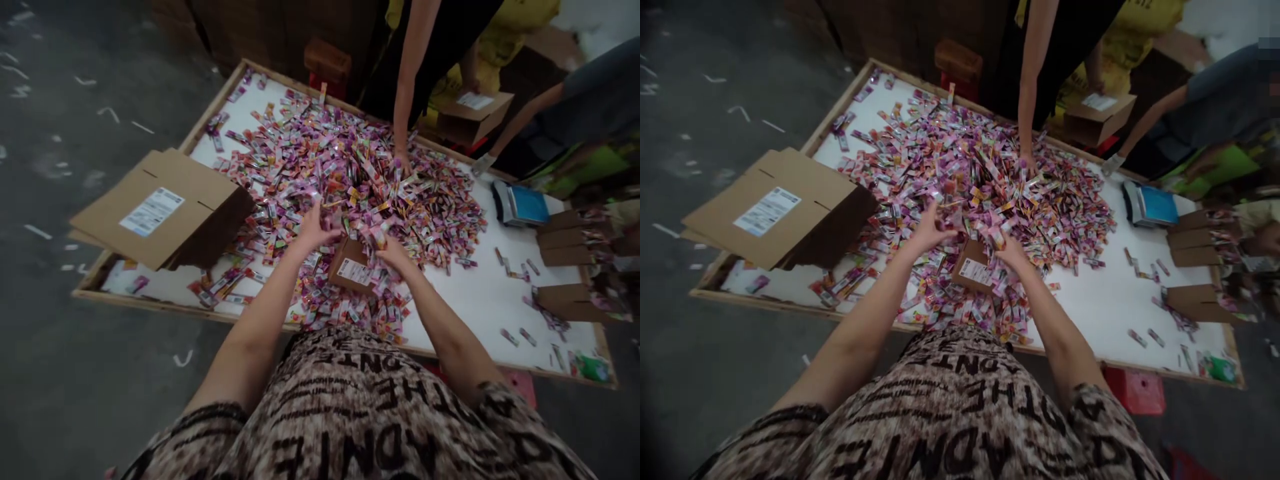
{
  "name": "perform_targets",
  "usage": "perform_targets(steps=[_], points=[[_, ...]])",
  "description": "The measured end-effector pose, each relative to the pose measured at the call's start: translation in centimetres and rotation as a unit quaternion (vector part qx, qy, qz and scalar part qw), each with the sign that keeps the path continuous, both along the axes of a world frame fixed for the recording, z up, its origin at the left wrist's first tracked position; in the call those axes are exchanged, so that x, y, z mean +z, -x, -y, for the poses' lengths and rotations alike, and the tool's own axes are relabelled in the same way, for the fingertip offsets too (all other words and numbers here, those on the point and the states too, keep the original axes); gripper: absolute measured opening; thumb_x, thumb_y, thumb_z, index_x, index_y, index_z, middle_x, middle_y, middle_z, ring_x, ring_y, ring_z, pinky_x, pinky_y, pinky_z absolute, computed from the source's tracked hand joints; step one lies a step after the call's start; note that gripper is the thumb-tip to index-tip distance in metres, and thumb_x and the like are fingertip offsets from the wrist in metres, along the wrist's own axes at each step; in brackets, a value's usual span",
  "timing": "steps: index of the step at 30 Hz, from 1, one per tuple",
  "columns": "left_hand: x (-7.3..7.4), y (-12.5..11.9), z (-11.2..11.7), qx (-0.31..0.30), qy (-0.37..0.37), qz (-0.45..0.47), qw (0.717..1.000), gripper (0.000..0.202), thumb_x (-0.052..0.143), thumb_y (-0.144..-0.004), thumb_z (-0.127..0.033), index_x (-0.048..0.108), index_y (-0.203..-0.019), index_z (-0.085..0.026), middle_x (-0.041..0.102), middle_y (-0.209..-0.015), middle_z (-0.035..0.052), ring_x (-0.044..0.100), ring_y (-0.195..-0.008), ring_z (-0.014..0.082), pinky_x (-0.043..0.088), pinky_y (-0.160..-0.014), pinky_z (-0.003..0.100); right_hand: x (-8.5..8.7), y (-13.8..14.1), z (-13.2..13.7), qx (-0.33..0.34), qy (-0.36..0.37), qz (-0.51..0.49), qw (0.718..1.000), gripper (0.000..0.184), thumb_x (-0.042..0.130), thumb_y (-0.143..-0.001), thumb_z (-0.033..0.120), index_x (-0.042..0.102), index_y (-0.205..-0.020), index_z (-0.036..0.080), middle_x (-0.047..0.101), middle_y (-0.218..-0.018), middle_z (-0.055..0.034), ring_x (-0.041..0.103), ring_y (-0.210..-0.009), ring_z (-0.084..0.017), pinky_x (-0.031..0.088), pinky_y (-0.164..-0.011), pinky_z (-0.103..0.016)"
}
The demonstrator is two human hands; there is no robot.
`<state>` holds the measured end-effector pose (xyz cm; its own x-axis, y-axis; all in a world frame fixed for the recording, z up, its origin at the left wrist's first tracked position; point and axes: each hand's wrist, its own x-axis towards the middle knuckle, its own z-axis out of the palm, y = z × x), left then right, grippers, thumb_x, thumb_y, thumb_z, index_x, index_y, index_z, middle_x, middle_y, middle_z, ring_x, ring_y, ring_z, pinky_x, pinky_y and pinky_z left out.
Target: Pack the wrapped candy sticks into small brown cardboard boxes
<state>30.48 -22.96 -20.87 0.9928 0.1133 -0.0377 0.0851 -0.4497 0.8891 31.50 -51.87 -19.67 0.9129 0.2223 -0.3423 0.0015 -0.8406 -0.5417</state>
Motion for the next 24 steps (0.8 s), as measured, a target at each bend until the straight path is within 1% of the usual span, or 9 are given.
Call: perform_targets(steps=[4, 7, 10, 12, 15, 17, 20, 22, 24], points=[[-6.7, 3.3, 1.9, -0.105, 0.102, -0.139, 0.979, 0.135, 0.099, -0.039, -0.032, 0.037, -0.157, -0.014, 0.036, -0.160, 0.0250, 0.032, -0.151, 0.0439, 0.032, -0.120, 0.051, -1.6, 0.5, -2.7, 0.051, 0.028, -0.107, 0.993, 0.034, 0.066, -0.067, 0.025, 0.069, -0.099, 0.015, 0.068, -0.084, -0.0029, 0.058, -0.072, -0.017, 0.043, -0.065, -0.025], [-9.5, 6.8, 2.6, -0.107, 0.167, -0.167, 0.966, 0.143, 0.097, -0.042, -0.038, 0.024, -0.163, -0.017, 0.021, -0.168, 0.0234, 0.023, -0.155, 0.0392, 0.028, -0.123, 0.047, -1.6, 3.1, -1.6, 0.134, 0.035, -0.125, 0.983, 0.024, 0.071, -0.063, 0.026, 0.067, -0.085, 0.018, 0.064, -0.074, 0.0005, 0.054, -0.067, -0.014, 0.038, -0.060, -0.023], [-10.9, 9.4, 2.6, -0.093, 0.229, -0.168, 0.954, 0.132, 0.091, -0.056, -0.040, 0.019, -0.164, -0.019, 0.035, -0.163, 0.0210, 0.036, -0.151, 0.0331, 0.032, -0.121, 0.045, -1.6, 3.9, 1.2, 0.148, 0.040, -0.213, 0.965, 0.020, 0.074, -0.061, 0.030, 0.064, -0.074, 0.018, 0.057, -0.063, 0.0030, 0.048, -0.059, -0.012, 0.035, -0.056, -0.023], [-11.7, 10.5, 2.8, -0.091, 0.206, -0.204, 0.953, 0.126, 0.092, -0.053, -0.034, 0.030, -0.161, -0.017, 0.047, -0.155, 0.0206, 0.041, -0.147, 0.0344, 0.030, -0.122, 0.046, -2.4, 2.6, 3.2, 0.065, 0.038, -0.210, 0.975, 0.024, 0.075, -0.062, 0.035, 0.064, -0.074, 0.017, 0.058, -0.063, 0.0026, 0.048, -0.059, -0.013, 0.037, -0.056, -0.023], [-12.9, 12.1, 3.5, -0.074, 0.128, -0.266, 0.953, 0.125, 0.096, -0.042, -0.028, 0.043, -0.154, -0.011, 0.042, -0.158, 0.0235, 0.035, -0.150, 0.0378, 0.025, -0.124, 0.044, -4.9, -0.5, 4.4, -0.096, 0.012, -0.108, 0.989, 0.032, 0.074, -0.066, 0.038, 0.068, -0.087, 0.015, 0.067, -0.078, -0.0028, 0.058, -0.071, -0.016, 0.046, -0.065, -0.025], [-13.3, 13.4, 4.0, -0.011, 0.084, -0.310, 0.947, 0.129, 0.098, -0.043, -0.037, 0.039, -0.155, -0.010, 0.038, -0.160, 0.0258, 0.033, -0.151, 0.0399, 0.028, -0.123, 0.046, -7.0, -1.7, 3.5, -0.133, -0.028, -0.107, 0.985, 0.038, 0.072, -0.066, 0.030, 0.068, -0.101, 0.014, 0.072, -0.094, -0.0063, 0.062, -0.083, -0.018, 0.050, -0.077, -0.027], [-13.2, 15.8, 4.3, 0.111, 0.038, -0.386, 0.915, 0.125, 0.093, -0.052, -0.059, 0.038, -0.154, -0.013, 0.046, -0.154, 0.0276, 0.042, -0.144, 0.0442, 0.036, -0.116, 0.053, -9.7, -0.8, 0.6, -0.118, -0.067, -0.170, 0.976, 0.052, 0.069, -0.065, 0.020, 0.065, -0.116, 0.014, 0.073, -0.108, -0.0078, 0.064, -0.092, -0.018, 0.051, -0.086, -0.029], [-13.1, 17.2, 4.3, 0.141, 0.073, -0.425, 0.891, 0.111, 0.091, -0.055, -0.063, 0.050, -0.145, -0.013, 0.056, -0.145, 0.0272, 0.052, -0.136, 0.0449, 0.042, -0.110, 0.054, -10.4, 0.9, -1.3, -0.105, -0.081, -0.203, 0.970, 0.049, 0.068, -0.067, 0.020, 0.065, -0.115, 0.014, 0.074, -0.105, -0.0079, 0.065, -0.089, -0.018, 0.053, -0.084, -0.030], [-13.1, 18.0, 4.2, 0.143, 0.182, -0.434, 0.871, 0.100, 0.093, -0.054, -0.056, 0.057, -0.137, -0.014, 0.063, -0.138, 0.0245, 0.060, -0.127, 0.0421, 0.049, -0.104, 0.050, -10.1, 2.7, -2.3, -0.091, -0.100, -0.241, 0.961, 0.038, 0.065, -0.071, 0.022, 0.066, -0.108, 0.013, 0.075, -0.096, -0.0072, 0.066, -0.083, -0.019, 0.055, -0.078, -0.030]])
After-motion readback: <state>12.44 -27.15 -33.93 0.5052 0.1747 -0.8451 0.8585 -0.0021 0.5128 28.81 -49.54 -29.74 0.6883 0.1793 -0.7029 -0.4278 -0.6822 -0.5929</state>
